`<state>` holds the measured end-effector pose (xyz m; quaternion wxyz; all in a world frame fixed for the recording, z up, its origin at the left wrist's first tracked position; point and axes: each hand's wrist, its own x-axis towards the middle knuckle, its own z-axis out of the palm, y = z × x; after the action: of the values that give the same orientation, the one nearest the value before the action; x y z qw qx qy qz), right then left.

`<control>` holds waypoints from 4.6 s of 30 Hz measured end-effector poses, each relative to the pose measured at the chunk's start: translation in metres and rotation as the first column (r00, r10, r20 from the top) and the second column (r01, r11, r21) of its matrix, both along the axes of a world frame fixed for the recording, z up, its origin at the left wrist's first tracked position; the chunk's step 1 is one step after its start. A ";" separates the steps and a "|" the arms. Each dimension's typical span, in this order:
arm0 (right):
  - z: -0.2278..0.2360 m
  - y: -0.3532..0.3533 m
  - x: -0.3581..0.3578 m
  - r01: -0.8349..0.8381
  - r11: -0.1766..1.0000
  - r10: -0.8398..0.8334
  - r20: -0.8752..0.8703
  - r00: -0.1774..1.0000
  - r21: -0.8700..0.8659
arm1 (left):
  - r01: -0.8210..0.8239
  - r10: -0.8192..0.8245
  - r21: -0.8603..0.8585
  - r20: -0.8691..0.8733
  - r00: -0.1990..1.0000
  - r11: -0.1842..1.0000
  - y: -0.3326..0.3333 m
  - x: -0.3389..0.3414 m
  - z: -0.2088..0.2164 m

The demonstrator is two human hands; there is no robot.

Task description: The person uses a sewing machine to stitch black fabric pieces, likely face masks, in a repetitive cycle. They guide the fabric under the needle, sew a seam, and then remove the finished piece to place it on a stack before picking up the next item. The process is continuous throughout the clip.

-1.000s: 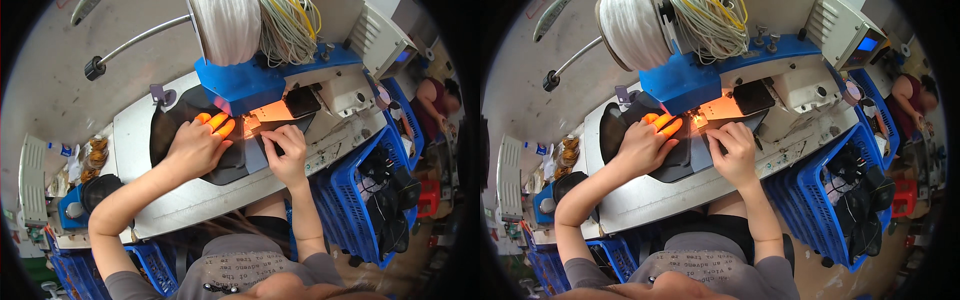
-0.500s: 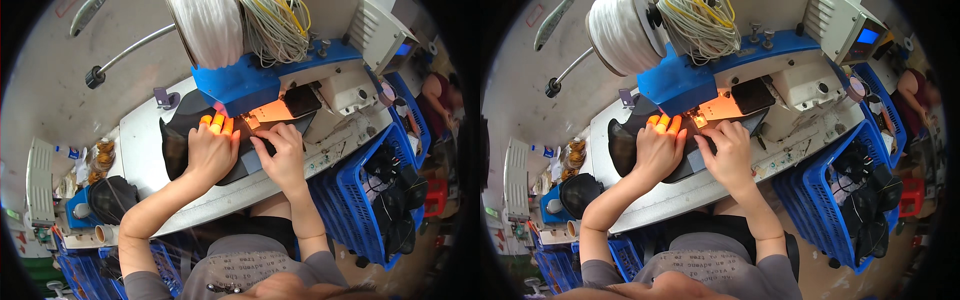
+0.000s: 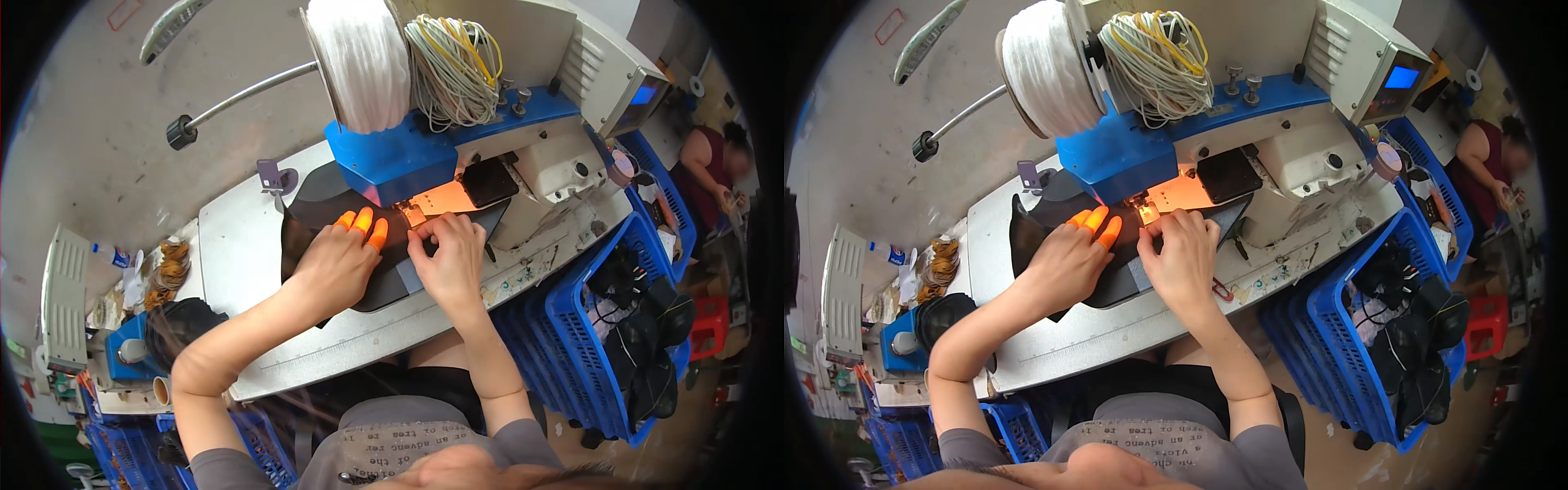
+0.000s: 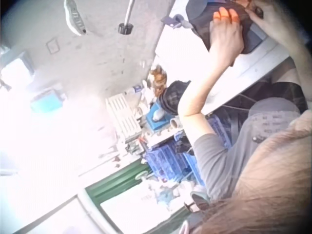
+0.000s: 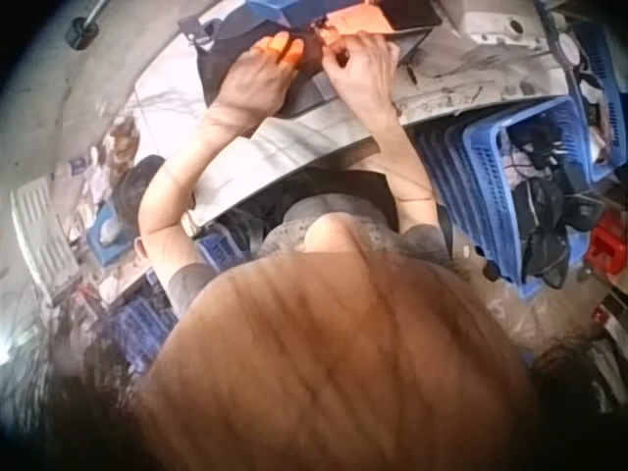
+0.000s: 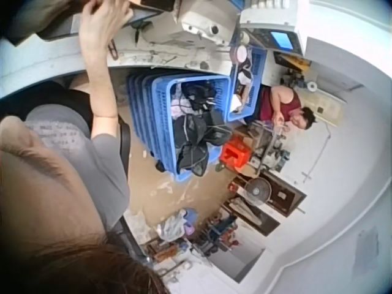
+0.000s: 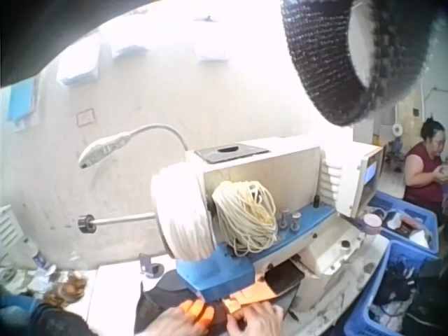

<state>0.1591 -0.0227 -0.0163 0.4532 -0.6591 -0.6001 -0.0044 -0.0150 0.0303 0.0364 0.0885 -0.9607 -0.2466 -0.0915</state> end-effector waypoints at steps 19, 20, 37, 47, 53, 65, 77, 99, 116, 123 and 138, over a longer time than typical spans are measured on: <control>-0.005 0.001 -0.003 0.039 0.995 -0.037 -0.018 0.999 0.095 | 0.089 -0.091 -0.034 -0.065 0.994 0.995 0.009 -0.009 -0.006; -0.004 0.000 -0.004 0.041 0.995 -0.039 -0.022 0.999 0.093 | 0.097 -0.097 -0.004 -0.048 0.994 0.995 0.009 -0.009 -0.007; 0.001 -0.012 0.012 -0.084 0.991 0.091 -0.073 0.993 0.100 | 0.013 -0.014 -0.006 -0.231 0.973 1.000 0.040 -0.009 0.006; -0.006 -0.014 0.023 -0.078 0.982 0.096 -0.095 0.991 0.172 | -0.093 0.097 0.033 -0.139 0.986 0.995 0.040 -0.010 -0.002; -0.011 -0.012 0.021 -0.082 0.978 0.094 -0.056 0.994 0.192 | -0.311 0.317 0.127 -0.030 0.948 0.942 0.006 0.008 -0.012; -0.014 -0.012 0.022 -0.067 0.978 0.080 -0.059 0.995 0.197 | -0.565 0.554 0.050 0.142 0.820 0.823 -0.023 0.042 -0.020; -0.015 -0.014 0.024 -0.097 0.971 0.109 -0.040 0.993 0.220 | -0.405 0.405 -0.039 0.184 0.896 0.914 -0.076 -0.009 -0.012; -0.045 -0.098 -0.046 -0.441 0.894 0.433 -0.394 0.811 0.076 | -0.009 0.544 -0.761 0.455 0.705 0.649 -0.112 -0.055 -0.064; -0.027 -0.083 -0.052 -0.482 0.873 0.249 -0.785 0.567 -0.071 | 0.132 0.839 -0.927 0.373 0.397 0.350 -0.111 -0.035 -0.061; -0.027 -0.080 -0.060 -0.455 0.888 0.202 -0.835 0.512 -0.065 | 0.182 0.880 -0.948 0.312 0.357 0.262 -0.105 -0.038 -0.064; -0.036 -0.076 -0.064 -0.429 0.901 0.167 -0.857 0.488 -0.069 | 0.230 0.905 -0.944 0.300 0.302 0.236 -0.099 -0.037 -0.067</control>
<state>0.0956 -0.0991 -0.0519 0.5807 -0.5208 -0.4117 0.4713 -0.0520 -0.0686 -0.0306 -0.5760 -0.4996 -0.5158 -0.3906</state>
